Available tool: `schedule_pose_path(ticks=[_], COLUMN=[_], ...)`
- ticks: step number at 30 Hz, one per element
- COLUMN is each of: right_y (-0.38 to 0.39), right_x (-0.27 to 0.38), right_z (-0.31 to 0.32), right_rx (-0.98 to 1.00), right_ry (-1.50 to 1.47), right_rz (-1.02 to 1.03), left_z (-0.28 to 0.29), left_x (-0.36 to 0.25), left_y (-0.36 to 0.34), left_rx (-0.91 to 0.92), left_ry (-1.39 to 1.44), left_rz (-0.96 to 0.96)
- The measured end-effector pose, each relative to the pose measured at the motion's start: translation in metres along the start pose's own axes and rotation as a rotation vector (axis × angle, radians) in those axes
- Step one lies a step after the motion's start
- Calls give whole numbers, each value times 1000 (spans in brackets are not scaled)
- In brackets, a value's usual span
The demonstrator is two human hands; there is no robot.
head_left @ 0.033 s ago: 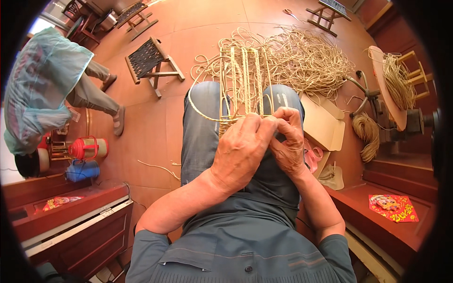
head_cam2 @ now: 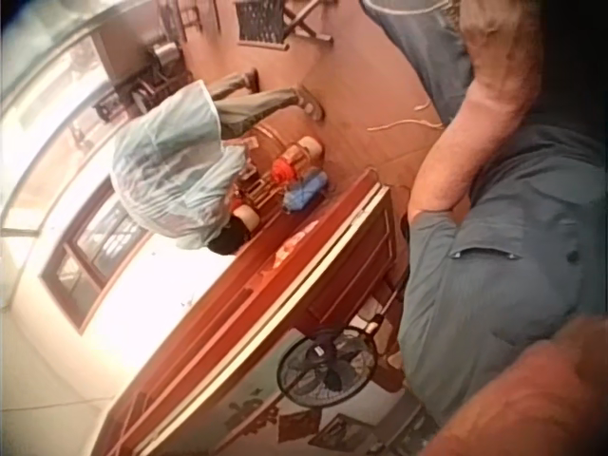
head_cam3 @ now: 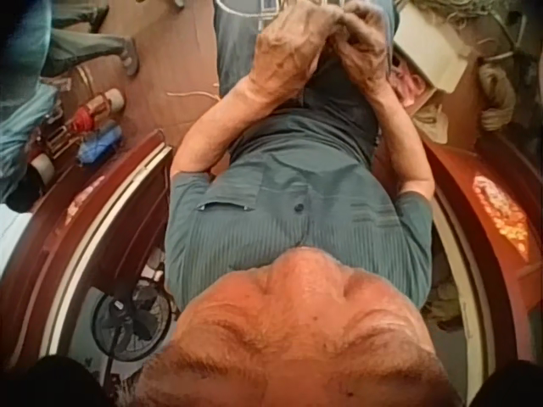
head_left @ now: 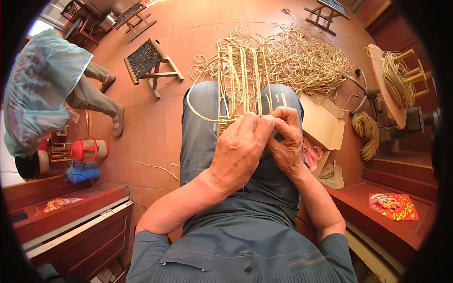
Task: The recorder is weaving a basket using long straw or reed strips.
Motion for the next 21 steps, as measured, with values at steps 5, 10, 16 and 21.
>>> schedule_pose_path(ticks=[5,10,16,21], right_y=[-5,-12,-14,-8], right_x=[4,15,-32,-64], right_z=[-3,-1,34,78], right_rx=[28,185,203,45], right_ry=[-28,46,-533,-667], right_rz=[-9,20,-382,-474], left_z=[5,18,21,-6], left_x=[2,9,17,24], left_y=[-2,14,32,26], left_rx=[-23,-80,-193,-148], left_ry=[99,324,240,80], left_rz=[24,186,132,83])
Point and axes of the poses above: each hand's wrist, its own y-axis away from the middle knuckle, its own z-axis out of the back of the hand, x = y × z, the point moved 9 cm from there along -y, towards the middle knuckle, and after that the axes turned 6 degrees about x, right-handed, at the moved point
